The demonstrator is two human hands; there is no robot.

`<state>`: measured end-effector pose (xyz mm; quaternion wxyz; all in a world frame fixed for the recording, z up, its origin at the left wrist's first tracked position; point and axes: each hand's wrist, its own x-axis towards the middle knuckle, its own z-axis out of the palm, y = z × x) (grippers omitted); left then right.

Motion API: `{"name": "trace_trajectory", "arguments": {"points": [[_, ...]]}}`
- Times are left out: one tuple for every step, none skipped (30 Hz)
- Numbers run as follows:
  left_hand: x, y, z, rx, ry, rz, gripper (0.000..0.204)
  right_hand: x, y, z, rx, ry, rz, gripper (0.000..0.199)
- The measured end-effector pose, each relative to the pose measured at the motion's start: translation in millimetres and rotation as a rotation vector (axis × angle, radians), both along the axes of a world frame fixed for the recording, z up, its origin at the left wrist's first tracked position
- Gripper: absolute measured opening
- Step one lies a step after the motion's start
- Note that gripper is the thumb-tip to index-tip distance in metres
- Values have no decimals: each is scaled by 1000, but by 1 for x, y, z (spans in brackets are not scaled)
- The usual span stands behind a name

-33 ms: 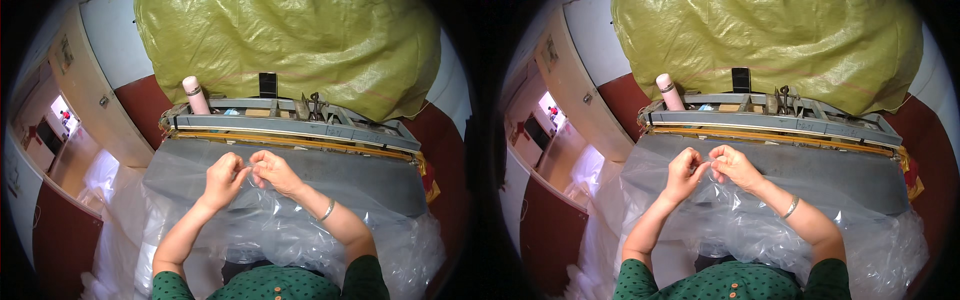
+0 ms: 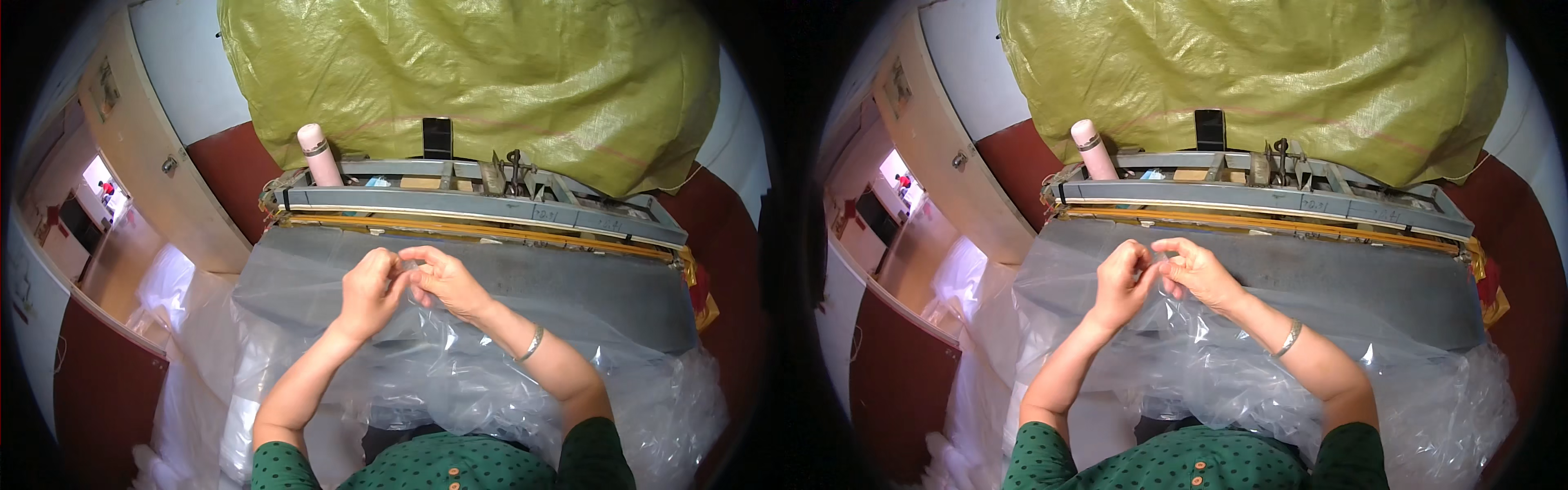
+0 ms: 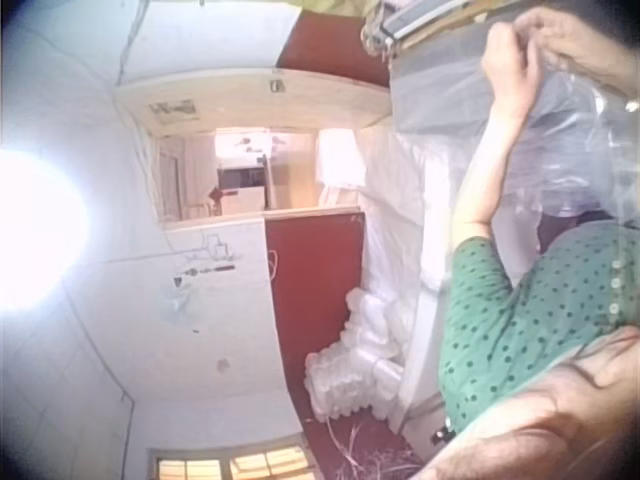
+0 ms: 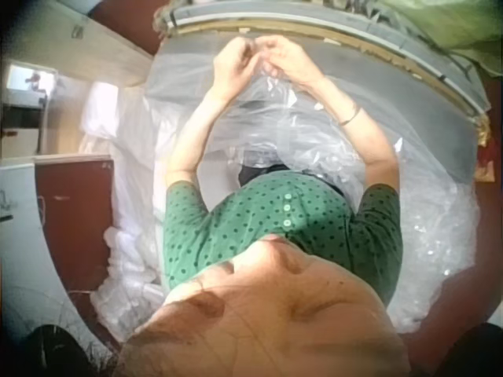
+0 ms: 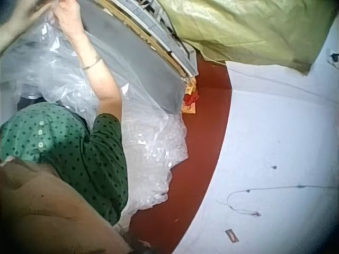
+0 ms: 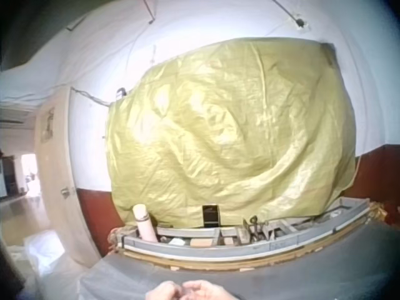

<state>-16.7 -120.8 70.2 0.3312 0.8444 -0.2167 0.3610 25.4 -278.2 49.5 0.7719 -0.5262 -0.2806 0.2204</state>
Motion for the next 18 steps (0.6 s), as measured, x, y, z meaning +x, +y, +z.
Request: {"name": "trace_trajectory", "arguments": {"points": [[8, -3, -9, 28, -62, 11, 25, 2, 1, -2, -42, -6, -50, 15], [13, -6, -15, 72, -90, 50, 28, 7, 2, -8, -84, -13, -100, 15], [17, -6, -21, 116, -114, 89, 31, 13, 2, -17, -127, -17, -149, 15], [20, -4, -25, 181, -90, 103, 35, 22, -5, -31, -151, -38, -277, 12], [20, 2, -29, 247, -65, 118, 39, 31, -27, -40, -180, 69, -410, 11], [18, 17, -34, 320, -34, 149, 43, 44, -52, -49, -181, 30, -551, 11], [13, 49, -50, 353, 101, 206, 50, 50, -84, -45, -269, -14, -746, 15], [4, 79, -61, 402, 154, 292, 44, 68, -138, -61, -280, 14, -911, 20], [-12, 118, -71, 531, 273, 397, 30, 68, -183, -63, -448, -117, -1074, 22], [-28, 137, -73, 557, 260, 437, 19, 77, -246, -82, -402, -149, -1331, 24], [-50, 161, -77, 604, 386, 477, 15, 80, -312, -95, -312, 255, -1289, 26], [-61, 153, -74, 588, 443, 390, 16, 76, -401, -132, -279, 177, -1506, 29], [-72, 142, -81, 519, 475, 249, 15, 62, -494, -165, -85, 132, -1586, 31], [-93, 135, -85, 466, 526, 148, 15, 41, -544, -181, 22, 255, -1352, 36], [-109, 119, -78, 416, 746, -38, 21, 20, -582, -194, 178, 436, -1315, 39], [-106, 101, -68, 363, 1025, -330, 30, -6, -653, -192, 128, 401, -1349, 41], [-104, 97, -80, 240, 959, -399, 30, -21, -711, -171, 67, 346, -1362, 43], [-104, 86, -74, 177, 937, -406, 30, -19, -709, -185, -158, 273, -1438, 44]]}}
